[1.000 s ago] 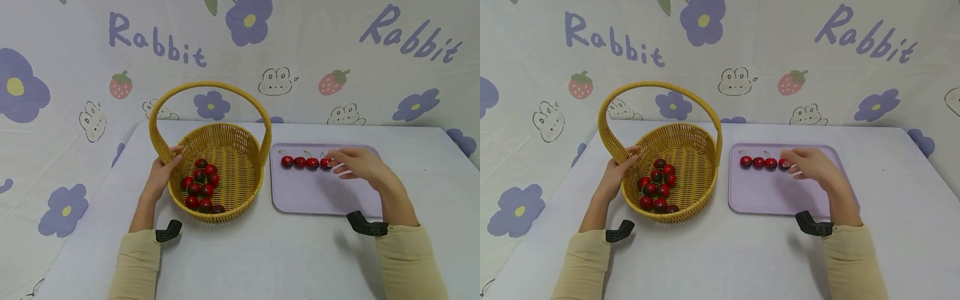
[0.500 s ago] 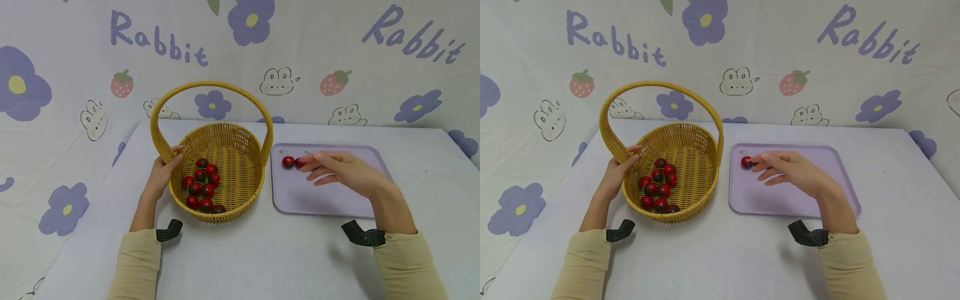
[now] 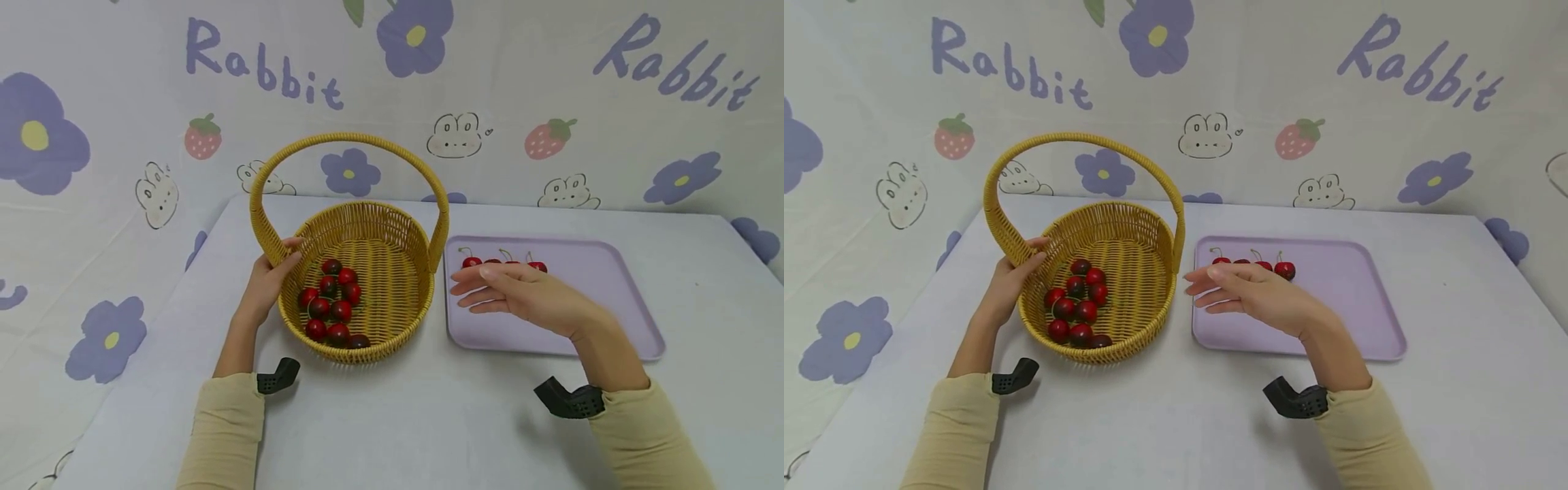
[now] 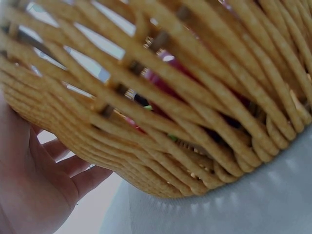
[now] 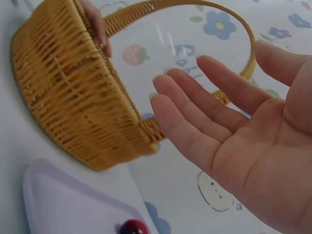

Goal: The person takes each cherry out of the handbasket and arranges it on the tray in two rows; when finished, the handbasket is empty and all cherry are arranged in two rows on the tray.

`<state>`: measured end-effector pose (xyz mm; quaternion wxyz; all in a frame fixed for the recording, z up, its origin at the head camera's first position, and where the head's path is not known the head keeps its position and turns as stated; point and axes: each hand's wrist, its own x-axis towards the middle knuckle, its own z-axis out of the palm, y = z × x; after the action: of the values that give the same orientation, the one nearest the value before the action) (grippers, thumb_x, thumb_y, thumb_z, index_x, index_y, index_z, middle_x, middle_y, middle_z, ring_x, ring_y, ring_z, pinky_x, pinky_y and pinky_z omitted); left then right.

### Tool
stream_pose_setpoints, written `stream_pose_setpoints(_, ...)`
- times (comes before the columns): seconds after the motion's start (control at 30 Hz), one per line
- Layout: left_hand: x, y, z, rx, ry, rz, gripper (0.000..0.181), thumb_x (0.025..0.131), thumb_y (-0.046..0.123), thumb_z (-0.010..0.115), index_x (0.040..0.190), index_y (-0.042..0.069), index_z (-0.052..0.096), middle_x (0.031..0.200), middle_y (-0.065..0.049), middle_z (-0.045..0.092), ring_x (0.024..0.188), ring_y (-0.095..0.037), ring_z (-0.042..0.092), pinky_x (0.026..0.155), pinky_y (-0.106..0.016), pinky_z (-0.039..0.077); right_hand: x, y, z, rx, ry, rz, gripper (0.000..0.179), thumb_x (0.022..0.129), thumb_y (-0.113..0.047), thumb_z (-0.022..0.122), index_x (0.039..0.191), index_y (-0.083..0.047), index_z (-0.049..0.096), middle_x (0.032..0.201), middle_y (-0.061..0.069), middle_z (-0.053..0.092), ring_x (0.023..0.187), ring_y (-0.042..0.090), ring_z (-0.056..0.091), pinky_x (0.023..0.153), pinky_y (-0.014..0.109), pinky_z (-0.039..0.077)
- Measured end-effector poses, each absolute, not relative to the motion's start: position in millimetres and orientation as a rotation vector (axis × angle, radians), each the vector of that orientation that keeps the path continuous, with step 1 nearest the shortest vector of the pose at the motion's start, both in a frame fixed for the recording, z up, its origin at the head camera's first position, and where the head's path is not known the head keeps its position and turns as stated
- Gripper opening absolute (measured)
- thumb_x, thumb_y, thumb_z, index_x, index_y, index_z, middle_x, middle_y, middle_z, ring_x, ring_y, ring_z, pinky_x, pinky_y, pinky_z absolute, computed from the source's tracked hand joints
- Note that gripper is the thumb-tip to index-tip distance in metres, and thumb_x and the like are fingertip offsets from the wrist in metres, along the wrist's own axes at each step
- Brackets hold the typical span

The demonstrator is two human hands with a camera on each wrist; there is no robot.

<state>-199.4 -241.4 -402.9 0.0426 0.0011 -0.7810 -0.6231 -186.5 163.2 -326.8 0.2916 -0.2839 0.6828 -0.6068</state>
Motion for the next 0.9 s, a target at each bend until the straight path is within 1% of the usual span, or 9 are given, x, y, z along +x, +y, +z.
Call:
stream_pose_setpoints(0.07, -200.6, -241.6, -403.9, -0.003, -2.390, -1.911, 0.044, 0.100, 0.024, 0.050, 0.139, 0.002, 0.046, 0.142, -0.019, 0.042, 0.129, -0.032, 0.039, 0.106, -0.049, 0.027, -184.9, 156.3, -329.1, -0.742, 1.832, -1.600, 0.042, 0.104, -0.027, 0.040, 0.132, 0.003, 0.051, 0.133, 0.021, 0.050, 0.117, 0.034, 0.052, 0.095, 0.038, 0.043)
stream_pose_setpoints(0.2, -201.2, -240.3, -404.6, -0.031, -2.378, -1.918, 0.047, 0.099, 0.028, 0.052, 0.138, 0.002, 0.047, 0.141, -0.019, 0.043, 0.127, -0.033, 0.040, 0.105, -0.051, 0.027, -183.4, 143.5, -334.3, -0.727, 1.835, -1.575, 0.042, 0.104, -0.025, 0.041, 0.131, 0.006, 0.050, 0.131, 0.023, 0.050, 0.117, 0.033, 0.052, 0.095, 0.037, 0.044)
stream_pose_setpoints(0.3, -200.4, -239.2, -403.8, -0.049, -2.364, -1.901, 0.049, 0.097, 0.035, 0.054, 0.136, 0.004, 0.050, 0.139, -0.018, 0.046, 0.126, -0.033, 0.042, 0.104, -0.051, 0.028, -183.6, 133.4, -335.3, -0.731, 1.847, -1.552, 0.040, 0.103, -0.025, 0.043, 0.129, 0.004, 0.051, 0.129, 0.023, 0.052, 0.114, 0.031, 0.054, 0.095, 0.037, 0.044)
stream_pose_setpoints(0.4, -200.0, -238.9, -403.1, -0.056, -2.358, -1.881, 0.050, 0.096, 0.038, 0.055, 0.135, 0.007, 0.053, 0.138, -0.017, 0.047, 0.125, -0.032, 0.043, 0.103, -0.051, 0.029, -184.8, 122.7, -332.4, -0.750, 1.870, -1.512, 0.039, 0.103, -0.028, 0.044, 0.128, 0.000, 0.054, 0.125, 0.019, 0.057, 0.113, 0.031, 0.055, 0.094, 0.037, 0.045)
stream_pose_setpoints(0.47, -200.6, -239.0, -402.9, -0.051, -2.358, -1.884, 0.049, 0.097, 0.037, 0.055, 0.135, 0.006, 0.052, 0.138, -0.017, 0.047, 0.126, -0.032, 0.043, 0.104, -0.050, 0.029, -186.2, 115.1, -329.9, -0.763, 1.882, -1.480, 0.039, 0.102, -0.030, 0.045, 0.129, -0.002, 0.055, 0.122, 0.015, 0.059, 0.113, 0.031, 0.055, 0.094, 0.036, 0.045)
stream_pose_setpoints(0.57, -202.0, -240.4, -402.2, -0.042, -2.374, -1.895, 0.049, 0.099, 0.031, 0.053, 0.137, 0.003, 0.048, 0.140, -0.019, 0.044, 0.126, -0.032, 0.041, 0.105, -0.050, 0.027, -189.2, 103.3, -327.1, -0.778, 1.892, -1.422, 0.041, 0.101, -0.033, 0.047, 0.129, -0.005, 0.056, 0.122, 0.013, 0.060, 0.114, 0.032, 0.054, 0.094, 0.036, 0.045)
stream_pose_setpoints(0.67, -203.2, -241.2, -401.7, -0.013, -2.379, -1.912, 0.046, 0.100, 0.027, 0.051, 0.138, 0.002, 0.047, 0.140, -0.018, 0.044, 0.126, -0.032, 0.042, 0.105, -0.049, 0.028, -192.5, 92.0, -327.1, -0.795, 1.896, -1.371, 0.043, 0.101, -0.035, 0.048, 0.130, -0.005, 0.056, 0.124, 0.014, 0.059, 0.114, 0.033, 0.054, 0.095, 0.036, 0.044)
stream_pose_setpoints(0.8, -202.5, -242.4, -402.3, -0.005, -2.388, -1.910, 0.045, 0.100, 0.026, 0.050, 0.139, 0.003, 0.047, 0.142, -0.018, 0.042, 0.128, -0.031, 0.040, 0.106, -0.048, 0.028, -194.9, 74.7, -325.6, -0.806, 1.916, -1.289, 0.045, 0.100, -0.038, 0.049, 0.131, -0.007, 0.056, 0.123, 0.014, 0.060, 0.113, 0.032, 0.056, 0.094, 0.036, 0.044)
stream_pose_setpoints(0.9, -200.6, -243.3, -403.1, 0.000, -2.390, -1.905, 0.045, 0.100, 0.026, 0.050, 0.139, 0.004, 0.047, 0.143, -0.017, 0.042, 0.129, -0.031, 0.039, 0.106, -0.049, 0.027, -195.7, 60.4, -323.3, -0.803, 1.928, -1.230, 0.043, 0.099, -0.039, 0.050, 0.130, -0.010, 0.058, 0.121, 0.012, 0.061, 0.110, 0.029, 0.058, 0.092, 0.036, 0.046)
